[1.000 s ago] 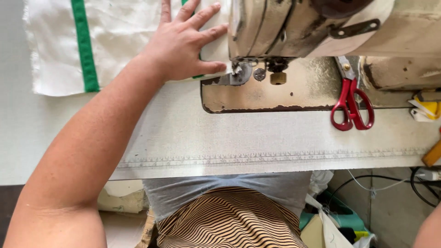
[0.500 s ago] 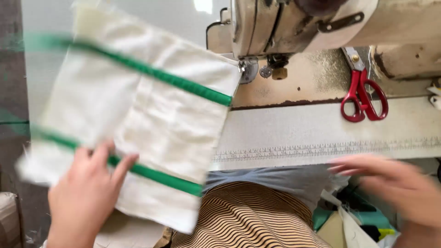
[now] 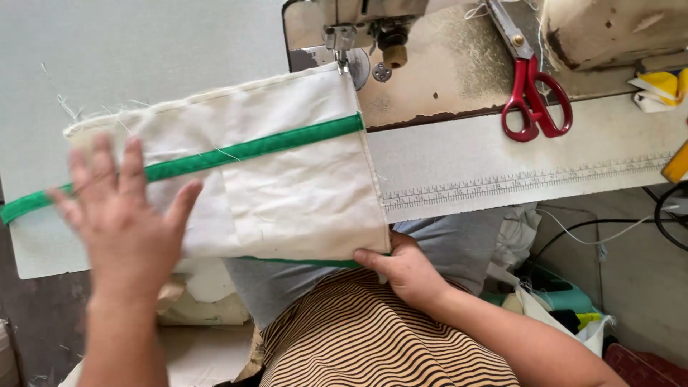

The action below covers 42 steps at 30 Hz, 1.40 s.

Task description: Sewing green straps onto a white fabric bag using an industrial sewing machine and trimming threads with scissors.

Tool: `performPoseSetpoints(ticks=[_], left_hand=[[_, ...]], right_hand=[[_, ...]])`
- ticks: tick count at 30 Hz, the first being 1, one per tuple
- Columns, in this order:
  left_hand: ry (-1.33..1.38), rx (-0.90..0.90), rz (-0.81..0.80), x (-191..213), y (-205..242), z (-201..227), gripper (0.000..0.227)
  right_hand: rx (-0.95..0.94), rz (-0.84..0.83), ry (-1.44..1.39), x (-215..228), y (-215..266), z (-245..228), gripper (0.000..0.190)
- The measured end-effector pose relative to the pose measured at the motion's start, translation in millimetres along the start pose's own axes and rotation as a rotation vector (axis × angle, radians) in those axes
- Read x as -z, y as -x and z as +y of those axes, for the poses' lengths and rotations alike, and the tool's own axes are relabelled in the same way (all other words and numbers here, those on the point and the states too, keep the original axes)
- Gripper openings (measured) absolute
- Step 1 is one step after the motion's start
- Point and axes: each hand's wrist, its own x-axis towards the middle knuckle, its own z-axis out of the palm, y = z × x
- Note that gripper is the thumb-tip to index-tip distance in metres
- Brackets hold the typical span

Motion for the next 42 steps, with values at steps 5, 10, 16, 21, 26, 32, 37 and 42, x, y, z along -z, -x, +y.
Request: performPoseSetpoints(ticks=[5, 10, 16, 21, 26, 32, 37, 42], left_hand=[[0.138, -0.519, 0.239, -46.1, -23.5, 96.0, 0.051], [0.046, -0.647, 0.209, -80.8, -36.5, 122.3, 0.041], [0.051, -0.692, 0.15, -80.3, -34.3, 118.6, 0.05], [0.039, -0.679, 0.117, -79.4, -33.6, 116.2, 0.06], [0.035, -0.676, 0.097, -75.5, -33.5, 117.0, 0.06], [0.027, -0.701, 0.109, -72.1, -34.8, 117.9, 0.068], [0.05, -0.69, 0.109, -70.7, -38.6, 118.8, 0.068], [0.06, -0.694, 0.133, -68.5, -49.9, 119.6, 0.065]], right_hand=[[0.018, -0.102, -0.13, -10.9, 2.9, 5.2, 0.049], [-0.124, -0.121, -0.245, -15.2, 3.5, 5.9, 0.037], [-0.128, -0.201, -0.154, -12.4, -3.3, 10.5, 0.042], [-0.053, -0.351, 0.773, 10.3, 3.5, -38.7, 0.052], [0.21, -0.106, 1.209, 30.8, 17.5, -105.4, 0.032], [1.302, 0.247, 1.493, 44.7, -51.4, -110.9, 0.042], [1.244, 0.193, 1.519, 50.9, -62.4, -115.0, 0.056], [1.214, 0.167, 1.506, 52.2, -69.5, -123.2, 0.053]])
